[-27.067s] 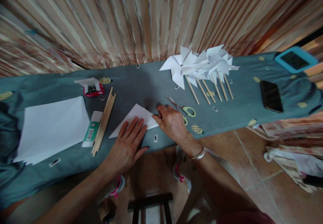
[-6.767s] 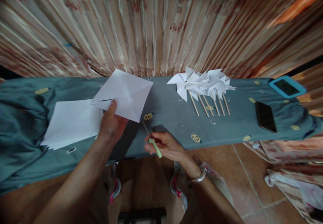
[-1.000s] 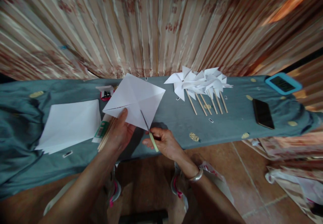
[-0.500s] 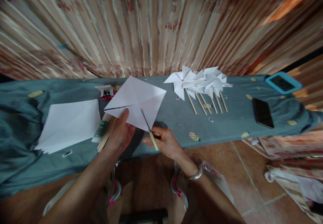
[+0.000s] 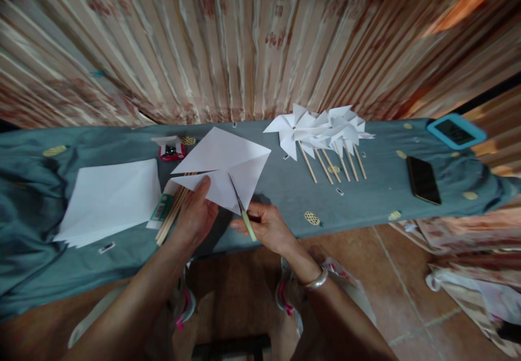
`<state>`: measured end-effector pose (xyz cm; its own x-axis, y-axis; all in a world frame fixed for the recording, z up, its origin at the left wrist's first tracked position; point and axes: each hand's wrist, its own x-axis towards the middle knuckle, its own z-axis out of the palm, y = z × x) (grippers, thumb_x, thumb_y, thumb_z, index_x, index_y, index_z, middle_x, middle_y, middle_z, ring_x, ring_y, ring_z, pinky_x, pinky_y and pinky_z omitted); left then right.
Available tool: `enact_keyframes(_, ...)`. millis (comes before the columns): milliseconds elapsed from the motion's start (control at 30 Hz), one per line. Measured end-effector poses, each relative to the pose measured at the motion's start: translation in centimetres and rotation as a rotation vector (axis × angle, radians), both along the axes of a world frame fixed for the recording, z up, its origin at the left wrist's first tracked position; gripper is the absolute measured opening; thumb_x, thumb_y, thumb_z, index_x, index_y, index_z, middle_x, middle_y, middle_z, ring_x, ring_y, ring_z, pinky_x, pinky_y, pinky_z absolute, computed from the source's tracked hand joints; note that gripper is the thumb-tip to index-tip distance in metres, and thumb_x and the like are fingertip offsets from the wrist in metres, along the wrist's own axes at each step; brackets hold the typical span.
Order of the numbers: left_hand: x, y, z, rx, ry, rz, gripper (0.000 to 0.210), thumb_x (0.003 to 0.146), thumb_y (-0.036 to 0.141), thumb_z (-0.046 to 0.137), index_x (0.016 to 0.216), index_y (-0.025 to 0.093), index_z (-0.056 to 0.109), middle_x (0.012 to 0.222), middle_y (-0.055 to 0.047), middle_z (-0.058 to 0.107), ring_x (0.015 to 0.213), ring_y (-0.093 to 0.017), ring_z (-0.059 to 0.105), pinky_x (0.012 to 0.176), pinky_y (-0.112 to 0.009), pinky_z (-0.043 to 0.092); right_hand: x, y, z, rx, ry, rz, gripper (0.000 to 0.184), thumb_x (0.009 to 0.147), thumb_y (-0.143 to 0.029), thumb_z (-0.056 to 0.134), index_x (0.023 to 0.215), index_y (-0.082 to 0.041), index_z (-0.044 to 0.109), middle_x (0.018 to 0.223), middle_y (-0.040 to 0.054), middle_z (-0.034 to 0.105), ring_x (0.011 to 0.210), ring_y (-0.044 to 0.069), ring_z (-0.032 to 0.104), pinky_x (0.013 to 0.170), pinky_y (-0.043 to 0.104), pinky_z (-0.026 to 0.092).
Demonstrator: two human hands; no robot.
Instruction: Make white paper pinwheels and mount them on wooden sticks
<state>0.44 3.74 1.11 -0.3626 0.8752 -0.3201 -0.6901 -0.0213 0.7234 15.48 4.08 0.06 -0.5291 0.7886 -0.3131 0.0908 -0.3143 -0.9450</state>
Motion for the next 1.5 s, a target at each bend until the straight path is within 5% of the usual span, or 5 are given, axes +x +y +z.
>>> enact_keyframes(633, -0.1, 0.0, 0.3, -0.030, -0.035, 0.010, 0.016, 0.088, 0.018, 0.056, 0.098, 0.018, 0.069, 0.090, -0.003, 0.075, 0.083, -0.014, 0.069, 0.081, -0.024, 0.052, -0.5, -0.3, -0.4, -0.036, 0.008, -0.048, 0.035, 0.058, -0.047, 0.084, 0.067, -0.017, 0.067, 0.053, -0.0043, 0.060, 0.046, 0.007, 0.050, 0.047, 0.020, 0.042)
enact_keyframes(933, -1.4, 0.4, 0.2, -0.014, 0.002, 0.034, 0.011, 0.081, 0.023, 0.065, 0.090, 0.017, 0.066, 0.090, -0.002, 0.073, 0.084, -0.014, 0.069, 0.078, -0.023, 0.053, 0.9, -0.4, 0.0, 0.043, -0.076, 0.182, 0.039, 0.068, -0.048, 0.078, 0.087, -0.017, 0.066, 0.061, -0.0054, 0.053, 0.053, 0.007, 0.044, 0.048, 0.019, 0.035)
enact_keyframes(1167, -4.1, 0.9, 0.0, -0.044, -0.015, 0.107, 0.017, 0.079, 0.022, 0.065, 0.096, 0.017, 0.064, 0.090, -0.002, 0.073, 0.087, -0.015, 0.068, 0.083, -0.027, 0.054, 4.6, 1.0, 1.3, -0.149, -0.077, 0.369, 0.050, 0.068, -0.054, 0.076, 0.095, -0.015, 0.065, 0.071, 0.0015, 0.067, 0.056, 0.010, 0.056, 0.054, 0.022, 0.045)
enact_keyframes(1267, -4.2, 0.6, 0.0, -0.078, -0.004, 0.088, 0.016, 0.078, 0.020, 0.064, 0.093, 0.016, 0.065, 0.087, -0.002, 0.073, 0.082, -0.015, 0.068, 0.079, -0.027, 0.055, 6.5, 2.1, 1.6, -0.068, 0.025, 0.243, 0.062, 0.063, -0.067, 0.073, 0.095, -0.014, 0.069, 0.071, 0.0042, 0.069, 0.056, 0.012, 0.058, 0.053, 0.023, 0.044)
enact_keyframes(1500, -2.6, -0.6, -0.5, -0.086, 0.070, -0.224, 0.027, 0.065, 0.026, 0.075, 0.089, 0.015, 0.070, 0.081, -0.006, 0.075, 0.083, -0.026, 0.071, 0.079, -0.035, 0.055, 6.2, 4.0, 0.9, 0.190, -0.025, -0.462, 0.051, 0.061, -0.060, 0.079, 0.091, -0.019, 0.070, 0.072, 0.0023, 0.070, 0.059, 0.014, 0.057, 0.053, 0.025, 0.041)
